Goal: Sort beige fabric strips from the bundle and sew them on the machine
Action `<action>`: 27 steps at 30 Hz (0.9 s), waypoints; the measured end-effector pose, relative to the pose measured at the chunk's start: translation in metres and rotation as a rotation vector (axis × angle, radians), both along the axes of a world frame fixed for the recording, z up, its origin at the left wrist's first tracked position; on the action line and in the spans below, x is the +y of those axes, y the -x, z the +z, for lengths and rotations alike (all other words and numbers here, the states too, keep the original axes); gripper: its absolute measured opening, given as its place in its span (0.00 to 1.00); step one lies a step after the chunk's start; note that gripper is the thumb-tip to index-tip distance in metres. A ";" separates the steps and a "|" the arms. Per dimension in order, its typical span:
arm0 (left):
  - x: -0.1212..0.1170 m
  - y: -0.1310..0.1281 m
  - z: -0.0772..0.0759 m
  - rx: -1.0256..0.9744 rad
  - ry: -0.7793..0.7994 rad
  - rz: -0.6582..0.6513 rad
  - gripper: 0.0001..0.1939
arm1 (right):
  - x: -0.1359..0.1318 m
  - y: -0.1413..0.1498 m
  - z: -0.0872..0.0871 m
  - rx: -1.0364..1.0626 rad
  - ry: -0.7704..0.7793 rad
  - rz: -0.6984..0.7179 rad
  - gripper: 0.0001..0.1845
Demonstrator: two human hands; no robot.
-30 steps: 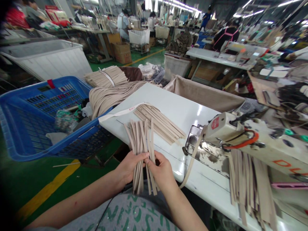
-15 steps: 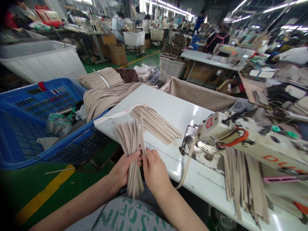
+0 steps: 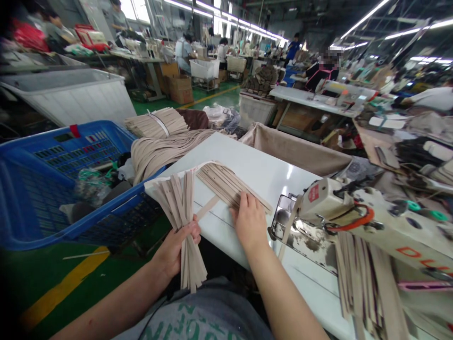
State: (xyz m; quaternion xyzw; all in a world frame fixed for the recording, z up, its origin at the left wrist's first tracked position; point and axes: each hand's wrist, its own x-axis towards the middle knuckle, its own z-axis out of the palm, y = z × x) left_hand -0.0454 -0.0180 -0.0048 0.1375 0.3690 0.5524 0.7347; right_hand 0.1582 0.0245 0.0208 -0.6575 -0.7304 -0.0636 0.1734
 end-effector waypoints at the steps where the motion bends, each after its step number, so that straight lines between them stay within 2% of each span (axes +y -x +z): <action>1: 0.001 0.002 0.001 -0.014 -0.015 0.009 0.20 | 0.005 -0.002 -0.004 -0.059 0.023 -0.002 0.25; 5: 0.004 0.007 0.003 -0.081 0.036 0.032 0.16 | 0.006 -0.001 -0.014 -0.192 0.074 0.011 0.14; 9: 0.005 0.008 0.006 -0.135 0.144 0.032 0.16 | 0.001 0.004 -0.011 -0.195 0.060 -0.021 0.07; 13: 0.007 0.005 0.006 -0.100 0.151 -0.019 0.17 | 0.001 0.002 -0.001 -0.136 0.079 -0.079 0.07; 15: 0.007 0.002 0.005 -0.081 0.108 -0.035 0.19 | 0.000 0.000 0.005 -0.030 0.107 -0.131 0.08; 18: 0.007 -0.002 0.004 -0.065 0.048 -0.024 0.21 | -0.007 0.002 0.011 0.390 0.263 -0.130 0.06; 21: 0.007 -0.005 0.003 -0.039 0.065 -0.033 0.19 | -0.025 0.012 0.013 1.069 0.510 -0.055 0.14; 23: 0.006 -0.007 0.004 0.003 0.113 -0.065 0.17 | -0.042 0.020 0.012 1.453 0.632 -0.052 0.21; 25: 0.004 -0.009 0.004 0.063 0.153 -0.115 0.16 | -0.057 0.027 0.010 1.670 0.698 -0.096 0.25; 27: 0.002 -0.011 0.004 0.136 0.179 -0.171 0.14 | -0.069 0.031 0.007 1.750 0.732 -0.158 0.23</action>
